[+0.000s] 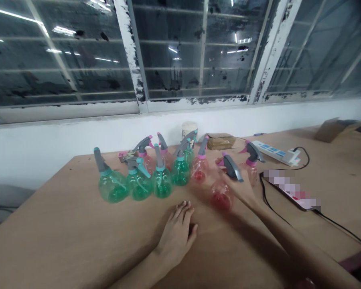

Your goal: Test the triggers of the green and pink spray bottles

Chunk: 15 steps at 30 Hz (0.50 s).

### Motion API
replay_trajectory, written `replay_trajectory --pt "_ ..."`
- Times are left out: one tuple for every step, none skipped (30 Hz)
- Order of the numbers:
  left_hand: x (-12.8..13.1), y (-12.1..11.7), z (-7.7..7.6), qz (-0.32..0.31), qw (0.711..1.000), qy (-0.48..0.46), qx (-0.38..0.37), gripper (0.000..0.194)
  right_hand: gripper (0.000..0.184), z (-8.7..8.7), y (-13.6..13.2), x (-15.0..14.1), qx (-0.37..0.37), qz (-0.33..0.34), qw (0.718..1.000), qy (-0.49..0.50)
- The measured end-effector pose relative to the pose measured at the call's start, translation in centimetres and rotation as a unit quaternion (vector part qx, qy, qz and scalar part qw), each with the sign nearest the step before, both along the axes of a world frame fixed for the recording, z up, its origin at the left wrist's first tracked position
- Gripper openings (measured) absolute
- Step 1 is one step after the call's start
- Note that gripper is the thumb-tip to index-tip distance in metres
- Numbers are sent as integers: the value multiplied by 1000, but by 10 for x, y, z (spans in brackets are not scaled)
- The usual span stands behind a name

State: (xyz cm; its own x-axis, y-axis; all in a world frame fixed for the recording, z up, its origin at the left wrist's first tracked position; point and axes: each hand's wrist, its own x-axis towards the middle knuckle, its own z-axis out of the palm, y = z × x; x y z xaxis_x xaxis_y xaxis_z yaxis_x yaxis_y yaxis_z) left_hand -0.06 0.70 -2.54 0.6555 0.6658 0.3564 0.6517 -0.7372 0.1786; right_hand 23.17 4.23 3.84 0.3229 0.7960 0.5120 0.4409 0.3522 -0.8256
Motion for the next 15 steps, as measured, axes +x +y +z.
replay_trajectory --pt "0 0 0 2 1000 1 1 35 24 -1 8 3 1 -11 1000 2" --pt "0 0 0 4 1000 0 3 35 27 -1 16 6 1 -26 1000 1" --pt "0 0 -1 5 1000 -1 4 36 30 -2 25 9 -2 -39 999 -1" --pt "-1 1 -1 5 1000 -3 6 37 33 -3 33 12 -5 -49 999 -3" --pt "-1 1 -2 5 1000 -6 8 37 36 -4 41 15 -4 -55 998 -6" --pt "-1 1 -2 4 1000 -8 10 38 38 -4 49 17 0 -61 998 -6" --pt "-1 1 -3 3 1000 -10 13 38 38 -4 55 20 4 -60 998 -7" --pt "-1 2 -3 2 1000 -10 14 38 38 -3 61 22 7 -55 998 -8" --pt "-1 2 -4 3 1000 -11 16 38 39 -1 65 24 8 -49 999 -12" --pt "-1 2 -4 4 1000 -12 17 38 40 0 67 26 5 -42 999 -20" --pt "-1 3 -4 4 1000 -13 17 38 43 2 68 27 1 -40 999 -33" --pt "-2 3 -4 4 1000 -15 17 38 47 3 67 28 -2 -42 998 -49" --pt "-2 3 -4 0 1000 -15 16 39 52 3 65 29 -2 -48 997 -67" --pt "-2 4 -4 -4 1000 -15 17 39 59 3 63 29 3 -54 995 -85" --pt "-2 4 -4 -9 1000 -15 17 40 66 1 59 29 13 -61 993 -100"
